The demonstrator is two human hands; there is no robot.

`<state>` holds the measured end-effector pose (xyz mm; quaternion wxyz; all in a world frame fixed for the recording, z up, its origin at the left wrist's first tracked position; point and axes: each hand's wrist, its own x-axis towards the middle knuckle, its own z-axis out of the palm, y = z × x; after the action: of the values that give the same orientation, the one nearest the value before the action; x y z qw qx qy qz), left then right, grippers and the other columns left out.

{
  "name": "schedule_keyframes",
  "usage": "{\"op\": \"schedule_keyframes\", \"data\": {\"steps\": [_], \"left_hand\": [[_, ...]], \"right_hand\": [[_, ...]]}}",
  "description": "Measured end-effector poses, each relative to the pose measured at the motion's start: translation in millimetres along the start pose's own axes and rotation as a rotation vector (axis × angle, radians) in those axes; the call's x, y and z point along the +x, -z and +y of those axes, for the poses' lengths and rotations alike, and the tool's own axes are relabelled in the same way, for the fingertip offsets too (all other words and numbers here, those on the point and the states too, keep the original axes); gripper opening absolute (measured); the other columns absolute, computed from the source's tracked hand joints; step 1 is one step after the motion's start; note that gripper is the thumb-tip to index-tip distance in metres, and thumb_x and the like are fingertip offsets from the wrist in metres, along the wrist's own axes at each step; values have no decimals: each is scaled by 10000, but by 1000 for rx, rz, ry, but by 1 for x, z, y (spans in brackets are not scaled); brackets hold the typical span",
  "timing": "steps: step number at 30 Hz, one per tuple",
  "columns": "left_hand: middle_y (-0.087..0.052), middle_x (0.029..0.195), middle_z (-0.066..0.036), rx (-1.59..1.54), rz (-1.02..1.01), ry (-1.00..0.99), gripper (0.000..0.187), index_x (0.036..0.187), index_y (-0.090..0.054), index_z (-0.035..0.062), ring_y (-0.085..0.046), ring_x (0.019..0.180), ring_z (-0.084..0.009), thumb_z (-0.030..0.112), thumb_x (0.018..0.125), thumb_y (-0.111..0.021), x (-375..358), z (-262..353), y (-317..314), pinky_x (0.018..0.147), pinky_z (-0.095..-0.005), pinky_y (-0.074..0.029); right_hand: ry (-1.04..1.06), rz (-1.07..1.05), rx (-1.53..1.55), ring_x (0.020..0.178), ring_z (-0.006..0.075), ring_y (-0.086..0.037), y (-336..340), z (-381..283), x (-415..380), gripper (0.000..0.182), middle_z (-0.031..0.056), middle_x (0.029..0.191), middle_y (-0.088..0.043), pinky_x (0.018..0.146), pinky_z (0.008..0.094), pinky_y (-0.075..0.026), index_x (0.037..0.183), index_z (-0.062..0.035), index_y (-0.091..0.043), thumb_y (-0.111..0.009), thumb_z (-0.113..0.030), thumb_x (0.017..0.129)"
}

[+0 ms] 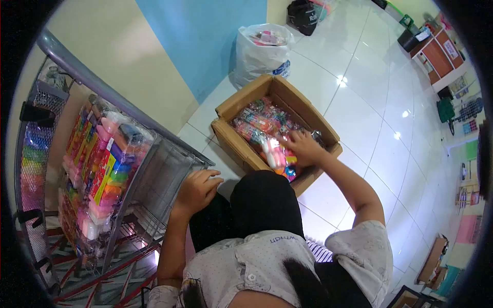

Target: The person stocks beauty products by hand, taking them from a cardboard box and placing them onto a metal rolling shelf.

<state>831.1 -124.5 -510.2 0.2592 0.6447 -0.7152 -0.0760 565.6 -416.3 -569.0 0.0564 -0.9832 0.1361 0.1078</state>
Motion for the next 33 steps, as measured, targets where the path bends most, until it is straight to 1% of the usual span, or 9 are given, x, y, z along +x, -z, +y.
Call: {"op": "schedule_keyframes", "data": {"steps": [3, 4, 6, 10, 16, 23, 27, 30, 33], "left_hand": [[-645, 1088, -92, 81, 92, -35, 245, 967, -668, 78, -624, 982, -282, 23, 728, -656, 2, 20, 29, 824, -400, -490], [-643, 1090, -97, 97, 140, -26, 259, 976, -666, 76, -624, 981, -286, 13, 725, -649, -3, 26, 40, 821, -407, -492], [-639, 1098, -106, 141, 225, -6, 290, 994, -665, 71, -625, 978, -297, -8, 717, -631, -17, 30, 59, 817, -420, -496], [-634, 1115, -127, 277, 374, 22, 340, 1030, -666, 71, -631, 962, -319, -41, 716, -597, -51, 32, 86, 815, -434, -506], [-615, 1128, -148, 479, 573, -80, 312, 1054, -661, 87, -622, 978, -316, -16, 771, -579, -88, 43, 109, 805, -423, -518], [-586, 1152, -166, 855, 815, -114, 202, 1067, -640, 58, -582, 1047, -290, 62, 916, -506, -133, 60, 163, 841, -445, -507], [-600, 1135, -167, 886, 894, 88, 220, 1080, -647, 65, -561, 1080, -324, 73, 957, -465, -149, 60, 181, 903, -464, -466], [-599, 1155, -152, 1055, 788, 272, 233, 1109, -649, 61, -557, 1087, -331, 78, 946, -482, -164, 56, 197, 902, -467, -444], [-585, 1187, -141, 1029, 810, 413, 241, 1127, -648, 65, -554, 1091, -338, 119, 926, -527, -179, 36, 194, 909, -464, -421]], "right_hand": [[-222, 226, 327, 1165, 403, -480, 26, 20, 11, 1170, 239, 1276, -484, 994, 490, -390, 1502, -126, -241, -809, -490, 546], [-90, 562, 502, 1182, 333, -492, 23, 39, 16, 1179, 223, 1317, -468, 992, 451, -415, 1503, -79, -215, -833, -378, 544], [-235, 720, 1142, 1152, 214, -508, 82, 25, -1, 1248, 124, 1319, -472, 978, 397, -432, 1523, -86, -119, -865, -218, 531], [-264, 1071, 1153, 1054, 188, -549, 150, 44, -34, 784, 54, 1088, -566, 931, 361, -451, 1292, -88, -395, -814, -202, 640], [-140, 1344, 1127, 1077, 186, -517, 231, 21, -63, 602, 54, 1134, -552, 962, 332, -385, 1250, -52, -461, -695, -274, 743], [13, 1380, 1167, 1020, 192, -610, 327, -1, -87, 405, 67, 1134, -618, 903, 334, -467, 1168, -49, -584, -649, -297, 853], [169, 1369, 927, 850, 189, -599, 363, -68, -81, 497, 98, 1001, -617, 768, 320, -486, 1181, -17, -567, -634, -377, 844], [187, 1381, 946, 901, 179, -584, 375, -97, -80, 382, 66, 987, -614, 829, 305, -456, 1074, -51, -613, -662, -320, 806], [269, 1310, 905, 996, 199, -555, 381, -121, -78, 473, 79, 1065, -587, 883, 340, -433, 1159, -49, -566, -673, -339, 802]]}}
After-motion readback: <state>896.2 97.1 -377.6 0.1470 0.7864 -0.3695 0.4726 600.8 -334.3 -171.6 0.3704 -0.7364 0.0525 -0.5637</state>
